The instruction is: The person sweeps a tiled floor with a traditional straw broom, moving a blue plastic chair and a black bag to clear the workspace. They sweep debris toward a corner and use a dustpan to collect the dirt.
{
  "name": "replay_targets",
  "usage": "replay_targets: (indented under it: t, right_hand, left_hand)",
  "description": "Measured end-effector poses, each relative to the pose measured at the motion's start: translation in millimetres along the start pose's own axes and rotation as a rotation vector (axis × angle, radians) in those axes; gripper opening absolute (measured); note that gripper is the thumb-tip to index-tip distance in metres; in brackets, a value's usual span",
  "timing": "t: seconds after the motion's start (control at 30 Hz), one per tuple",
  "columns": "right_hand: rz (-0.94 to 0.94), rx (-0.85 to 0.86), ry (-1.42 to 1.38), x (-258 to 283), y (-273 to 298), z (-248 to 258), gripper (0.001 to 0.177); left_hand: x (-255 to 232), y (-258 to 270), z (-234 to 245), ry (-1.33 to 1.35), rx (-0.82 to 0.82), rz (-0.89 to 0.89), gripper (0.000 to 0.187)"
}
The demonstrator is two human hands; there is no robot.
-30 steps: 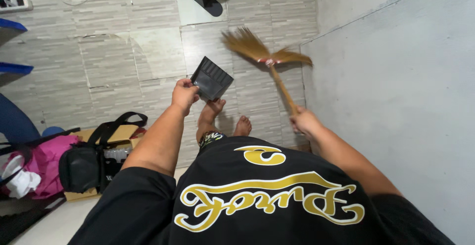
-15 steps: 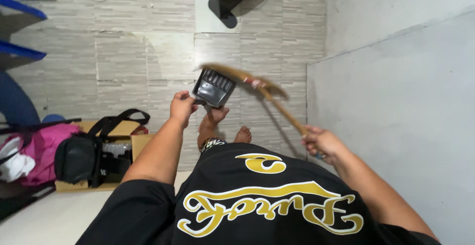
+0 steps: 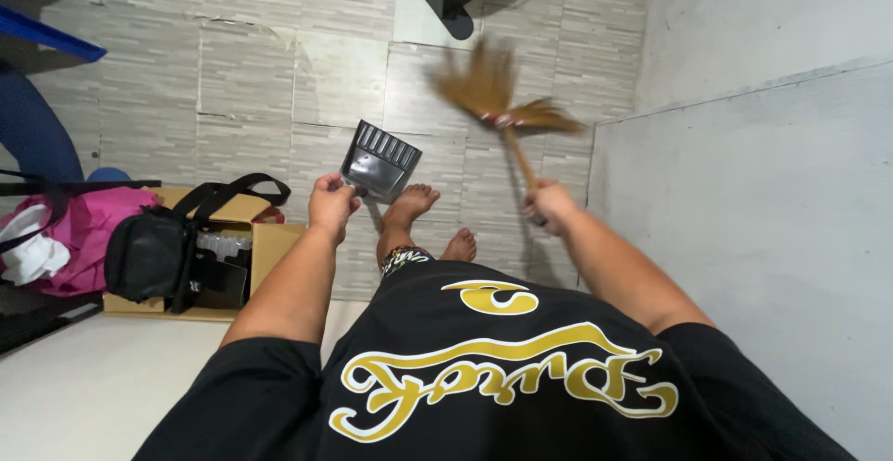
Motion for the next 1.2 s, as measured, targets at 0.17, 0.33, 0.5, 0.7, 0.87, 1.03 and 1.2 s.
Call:
replay_targets:
  t: [0.17, 0.33, 0.5, 0.7, 0.87, 1.03, 1.2]
  right_hand:
    - [-0.103, 0.013, 0.384, -25, 51, -41, 0.056]
    - [-0.232, 0.055, 0.187, 12, 152, -29, 0.065]
    - [-0.181, -0.007, 0.05, 52, 191, -9, 0.066]
    - [0.011, 0.015, 0.024, 76, 100, 5, 0.057]
    - [0.02, 0.014, 0.049, 57, -8, -17, 0.042]
    - [-0.095, -0.006, 0.666, 9, -14, -57, 0.034]
    - [-0.218, 0.101, 0.317, 2, 74, -49, 0.059]
  left_hand:
    - [4, -11, 5, 0.009, -0.049, 0.039, 0.049]
    - [12, -16, 7, 0.05, -0.05, 0.042, 0.049]
    - [17, -4, 17, 0.092, -0.045, 0.023, 0.048]
    - [20, 20, 29, 0.104, -0.093, 0.031, 0.046]
    - [30, 26, 26, 0.107, -0.126, 0.04, 0.048]
    - [38, 22, 20, 0.131, -0.143, 0.039, 0.047]
    - [39, 16, 17, 0.12, -0.121, 0.061, 0.044]
Point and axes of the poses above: each hand's wrist, its own y-axis away from the middle knuckle, its own z-axis out of the back of the hand, x = y × z, the point moved 3 cm from there along -y, towards the middle knuckle, and after that the axes turned 11 degrees about x, right-handed, at the moved point
